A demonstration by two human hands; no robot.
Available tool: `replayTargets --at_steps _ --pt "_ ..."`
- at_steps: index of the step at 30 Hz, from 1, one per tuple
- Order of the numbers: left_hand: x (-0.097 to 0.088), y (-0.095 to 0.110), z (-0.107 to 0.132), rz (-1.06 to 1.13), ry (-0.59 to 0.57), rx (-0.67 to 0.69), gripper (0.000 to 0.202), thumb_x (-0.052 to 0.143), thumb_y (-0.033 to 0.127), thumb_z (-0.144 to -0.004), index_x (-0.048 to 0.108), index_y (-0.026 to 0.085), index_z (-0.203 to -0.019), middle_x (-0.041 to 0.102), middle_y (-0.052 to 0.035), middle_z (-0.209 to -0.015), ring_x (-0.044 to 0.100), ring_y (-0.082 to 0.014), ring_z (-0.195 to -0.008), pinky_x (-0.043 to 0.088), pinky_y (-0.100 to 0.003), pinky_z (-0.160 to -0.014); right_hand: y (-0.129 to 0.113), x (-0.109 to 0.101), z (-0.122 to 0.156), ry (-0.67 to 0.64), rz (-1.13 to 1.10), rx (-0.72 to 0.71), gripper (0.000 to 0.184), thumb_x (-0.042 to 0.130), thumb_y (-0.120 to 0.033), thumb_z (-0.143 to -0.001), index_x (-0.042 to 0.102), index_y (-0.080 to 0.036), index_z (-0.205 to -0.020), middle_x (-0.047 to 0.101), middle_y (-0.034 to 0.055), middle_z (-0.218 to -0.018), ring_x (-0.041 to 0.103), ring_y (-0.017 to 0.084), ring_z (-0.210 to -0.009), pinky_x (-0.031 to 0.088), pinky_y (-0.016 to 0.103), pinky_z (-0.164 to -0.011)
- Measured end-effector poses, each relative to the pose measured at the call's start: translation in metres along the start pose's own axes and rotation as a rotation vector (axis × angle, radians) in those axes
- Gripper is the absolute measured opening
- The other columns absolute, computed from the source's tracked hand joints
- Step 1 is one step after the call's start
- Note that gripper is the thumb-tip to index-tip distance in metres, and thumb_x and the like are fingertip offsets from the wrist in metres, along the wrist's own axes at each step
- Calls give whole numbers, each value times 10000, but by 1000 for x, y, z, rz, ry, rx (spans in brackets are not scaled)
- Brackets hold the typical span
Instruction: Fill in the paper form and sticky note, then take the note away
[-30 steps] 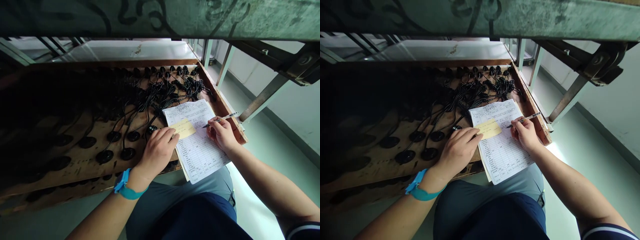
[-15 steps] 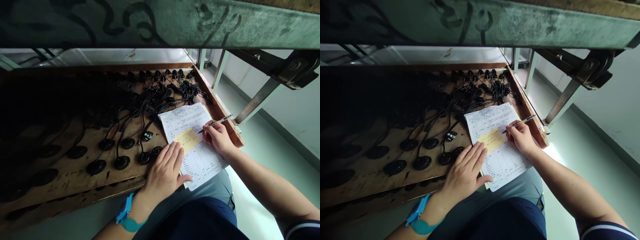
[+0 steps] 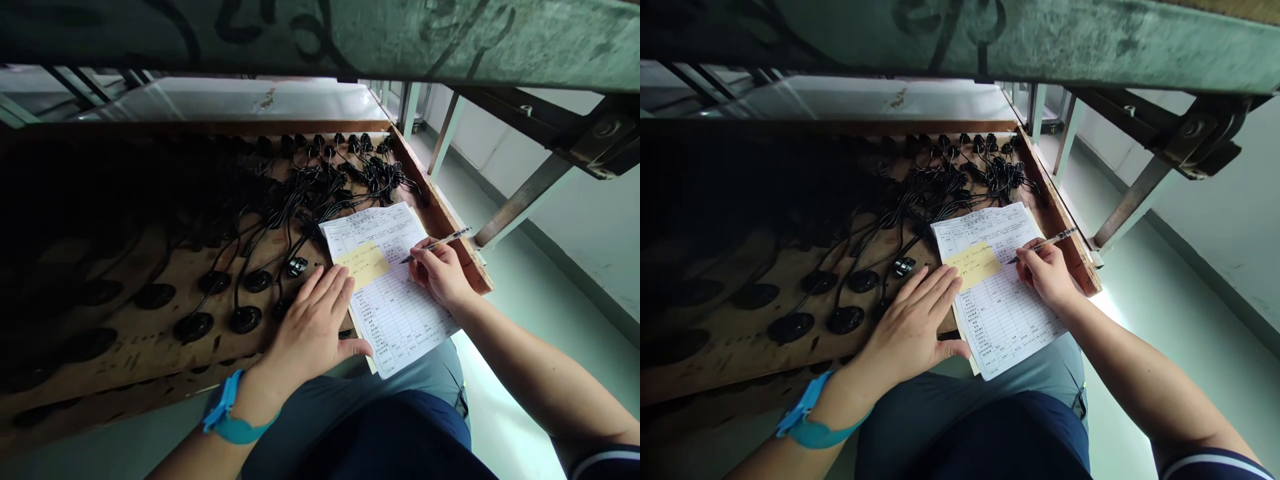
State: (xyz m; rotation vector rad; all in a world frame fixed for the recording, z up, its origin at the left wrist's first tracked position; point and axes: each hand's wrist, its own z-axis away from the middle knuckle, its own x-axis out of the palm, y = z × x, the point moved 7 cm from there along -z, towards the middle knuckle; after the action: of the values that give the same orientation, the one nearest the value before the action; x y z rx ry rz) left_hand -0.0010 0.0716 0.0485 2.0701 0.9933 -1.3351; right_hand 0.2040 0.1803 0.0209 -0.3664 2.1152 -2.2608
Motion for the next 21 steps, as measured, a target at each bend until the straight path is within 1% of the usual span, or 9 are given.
replayTargets --at_steps 2,5,8,10,12,15,17,19,21 --pt "1 8 2 -18 5 -8 967 455 751 -925 413 -29 -1496 496 -314 -1511 404 -409 -1477 325 -586 -1230 1 -1 0 -1 1 10 231 683 -369 -878 529 -213 -803 583 -39 -514 453 96 -408 299 222 -406" --pt "5 20 7 -66 -13 -55 1010 505 748 -898 384 -51 -1505 452 -329 -1537 389 -411 -1485 366 -558 -1210 1 0 0 -8 -1 13 223 672 -355 -885 525 -214 -795 583 -41 -517 452 94 -408 298 221 -409" --pt "8 22 10 -63 -34 -93 1036 531 759 -871 367 -29 -1525 442 -318 -1551 405 -417 -1472 420 -534 -1169 -1 1 0 -10 -1 4 207 659 -335 -894 530 -210 -792 584 -37 -510 456 94 -406 294 220 -407" --pt "8 19 10 -35 -37 -101 1059 544 774 -851 351 -3 -1543 452 -303 -1551 412 -415 -1468 426 -530 -1166 -1 1 1 -9 -2 -1 201 660 -328 -896 534 -208 -796 586 -35 -509 456 94 -405 295 219 -405" --pt "7 16 10 -2 -48 -96 1150 578 819 -783 329 3 -1554 450 -297 -1555 404 -412 -1473 417 -531 -1180 -1 1 1 -13 -5 1 201 663 -329 -898 533 -209 -804 587 -37 -509 455 94 -406 299 217 -406" --pt "8 13 10 30 -96 -82 1314 710 836 -629 319 -18 -1548 423 -294 -1575 371 -411 -1491 399 -531 -1207 0 1 0 -21 -5 3 207 666 -335 -904 532 -208 -810 584 -38 -503 451 94 -406 304 214 -409" --pt "10 13 10 36 -124 -84 1318 832 740 -595 319 -14 -1548 404 -275 -1596 353 -401 -1504 383 -530 -1226 0 1 1 -24 -2 0 207 668 -333 -904 534 -207 -810 585 -36 -499 451 94 -405 304 212 -407" --pt "12 12 12 29 -138 -111 1171 910 506 -677 315 18 -1560 383 -235 -1622 345 -368 -1516 369 -513 -1242 0 1 1 -24 -3 2 210 670 -334 -903 536 -206 -807 586 -35 -498 452 95 -404 305 211 -406" --pt "13 12 13 7 -129 -144 966 842 244 -782 317 48 -1569 376 -195 -1637 346 -331 -1522 371 -492 -1245 0 1 1 -20 -7 5 215 677 -337 -899 536 -205 -804 589 -34 -501 455 94 -403 306 210 -405"
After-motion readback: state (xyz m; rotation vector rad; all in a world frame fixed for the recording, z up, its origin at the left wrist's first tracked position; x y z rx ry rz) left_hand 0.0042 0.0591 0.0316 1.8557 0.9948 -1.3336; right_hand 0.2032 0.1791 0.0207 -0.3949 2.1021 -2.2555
